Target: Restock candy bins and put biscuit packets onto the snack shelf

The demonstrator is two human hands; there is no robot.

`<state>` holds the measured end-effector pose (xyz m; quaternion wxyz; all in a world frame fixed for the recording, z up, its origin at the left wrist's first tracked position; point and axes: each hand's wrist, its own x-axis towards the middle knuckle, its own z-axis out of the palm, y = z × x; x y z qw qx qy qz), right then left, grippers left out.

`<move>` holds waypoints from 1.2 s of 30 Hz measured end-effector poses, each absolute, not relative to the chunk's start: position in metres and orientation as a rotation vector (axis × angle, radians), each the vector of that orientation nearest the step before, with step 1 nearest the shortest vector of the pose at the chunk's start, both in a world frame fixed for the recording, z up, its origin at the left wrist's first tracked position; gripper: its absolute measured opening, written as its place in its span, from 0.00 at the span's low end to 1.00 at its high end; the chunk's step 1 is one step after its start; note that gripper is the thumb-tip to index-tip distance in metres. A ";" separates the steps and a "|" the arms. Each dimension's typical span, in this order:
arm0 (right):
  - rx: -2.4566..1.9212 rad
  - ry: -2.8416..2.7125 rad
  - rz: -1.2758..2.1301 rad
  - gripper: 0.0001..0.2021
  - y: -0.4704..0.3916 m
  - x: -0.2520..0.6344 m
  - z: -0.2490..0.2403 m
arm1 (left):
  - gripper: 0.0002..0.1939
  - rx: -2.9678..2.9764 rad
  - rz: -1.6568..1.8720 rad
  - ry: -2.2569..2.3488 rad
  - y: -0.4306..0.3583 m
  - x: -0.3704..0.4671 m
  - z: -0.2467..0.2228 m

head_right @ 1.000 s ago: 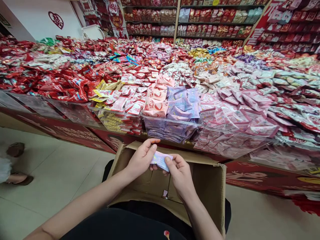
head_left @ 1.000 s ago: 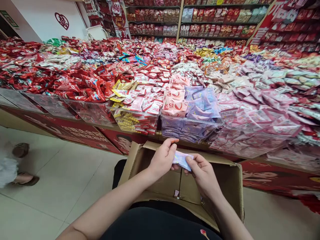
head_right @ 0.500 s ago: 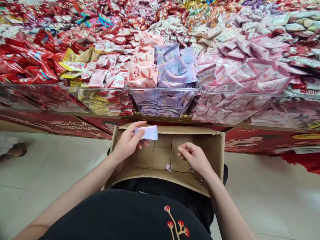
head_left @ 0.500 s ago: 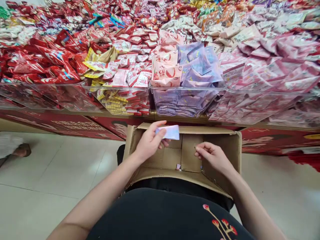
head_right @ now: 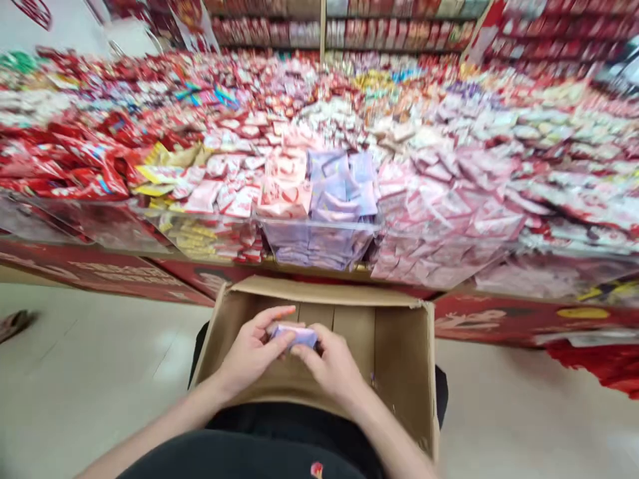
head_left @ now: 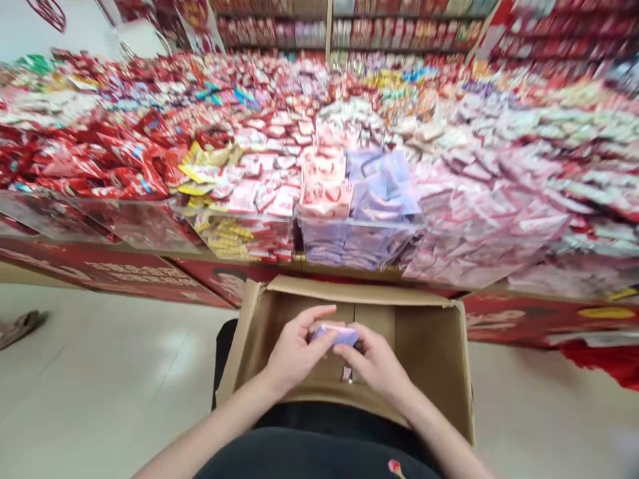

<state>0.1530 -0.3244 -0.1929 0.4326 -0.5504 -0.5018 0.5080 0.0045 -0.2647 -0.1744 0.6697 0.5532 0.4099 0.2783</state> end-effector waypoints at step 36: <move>-2.157 -1.673 0.095 0.08 -0.137 0.291 -0.010 | 0.30 1.780 0.345 1.575 -0.227 -0.107 -0.208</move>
